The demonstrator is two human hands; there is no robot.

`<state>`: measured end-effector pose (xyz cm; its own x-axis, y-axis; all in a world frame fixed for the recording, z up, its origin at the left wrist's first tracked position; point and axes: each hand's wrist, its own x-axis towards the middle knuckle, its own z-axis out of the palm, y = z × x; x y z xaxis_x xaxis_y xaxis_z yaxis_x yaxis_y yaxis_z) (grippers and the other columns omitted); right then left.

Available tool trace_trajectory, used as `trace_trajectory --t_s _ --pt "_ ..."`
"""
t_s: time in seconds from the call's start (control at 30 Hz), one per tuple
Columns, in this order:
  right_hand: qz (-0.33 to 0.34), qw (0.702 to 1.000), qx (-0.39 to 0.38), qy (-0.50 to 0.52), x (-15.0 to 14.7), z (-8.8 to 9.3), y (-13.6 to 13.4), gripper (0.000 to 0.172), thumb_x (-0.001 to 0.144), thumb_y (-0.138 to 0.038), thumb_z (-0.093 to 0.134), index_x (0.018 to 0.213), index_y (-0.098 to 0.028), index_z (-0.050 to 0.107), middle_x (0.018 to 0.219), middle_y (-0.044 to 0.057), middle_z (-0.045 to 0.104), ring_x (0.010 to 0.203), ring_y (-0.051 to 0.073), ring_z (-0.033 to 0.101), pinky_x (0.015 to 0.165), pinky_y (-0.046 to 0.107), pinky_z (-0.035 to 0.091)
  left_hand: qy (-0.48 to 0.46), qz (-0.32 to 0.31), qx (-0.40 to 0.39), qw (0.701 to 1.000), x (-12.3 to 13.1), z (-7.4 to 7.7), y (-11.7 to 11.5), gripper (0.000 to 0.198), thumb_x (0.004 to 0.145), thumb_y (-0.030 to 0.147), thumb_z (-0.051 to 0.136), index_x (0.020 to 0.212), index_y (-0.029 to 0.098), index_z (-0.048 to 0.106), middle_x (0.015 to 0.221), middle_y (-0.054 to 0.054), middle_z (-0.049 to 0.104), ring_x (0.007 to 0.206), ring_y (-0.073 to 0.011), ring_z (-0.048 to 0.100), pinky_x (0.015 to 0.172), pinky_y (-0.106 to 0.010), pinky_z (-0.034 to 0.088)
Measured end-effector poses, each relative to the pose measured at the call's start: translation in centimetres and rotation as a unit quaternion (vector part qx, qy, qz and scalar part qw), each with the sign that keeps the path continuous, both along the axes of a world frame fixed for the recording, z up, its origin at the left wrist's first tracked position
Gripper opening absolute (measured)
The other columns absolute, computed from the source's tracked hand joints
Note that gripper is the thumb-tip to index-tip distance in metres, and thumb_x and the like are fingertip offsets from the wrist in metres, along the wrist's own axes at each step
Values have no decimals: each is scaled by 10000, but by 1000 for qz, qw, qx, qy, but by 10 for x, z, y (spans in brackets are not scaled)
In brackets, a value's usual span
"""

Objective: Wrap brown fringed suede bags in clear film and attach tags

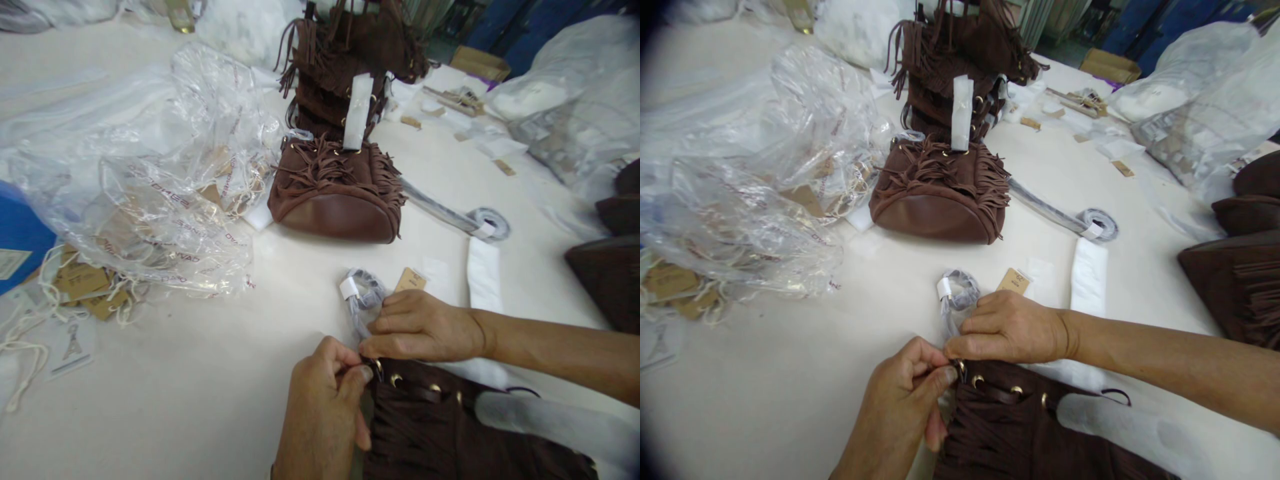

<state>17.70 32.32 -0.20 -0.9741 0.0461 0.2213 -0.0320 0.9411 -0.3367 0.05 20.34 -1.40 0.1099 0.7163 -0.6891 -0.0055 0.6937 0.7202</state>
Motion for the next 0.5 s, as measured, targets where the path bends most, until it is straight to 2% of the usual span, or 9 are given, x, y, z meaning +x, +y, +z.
trace_trajectory --t_s 0.07,0.3,0.5 --pt "6 1000 16 -1 -1 0 0 162 974 -180 496 1119 -135 553 694 -10 576 611 119 541 570 279 365 21 -10 -1 1000 1 2 0 110 823 262 525 727 209 524 378 88 497 289 -117 494 353 -194 333" --pt "34 998 57 -9 -1 -1 0 71 945 -185 543 990 -148 584 704 -7 553 648 128 544 586 294 370 79 14 13 997 5 5 -6 171 837 326 527 713 210 545 490 59 533 344 -106 463 391 -219 360" --pt "64 995 73 -3 -5 3 -2 128 962 -166 482 882 -156 582 665 -5 532 603 138 500 558 308 357 204 6 71 976 17 3 -19 153 866 328 508 765 223 556 645 -1 616 607 -173 571 577 -258 391"
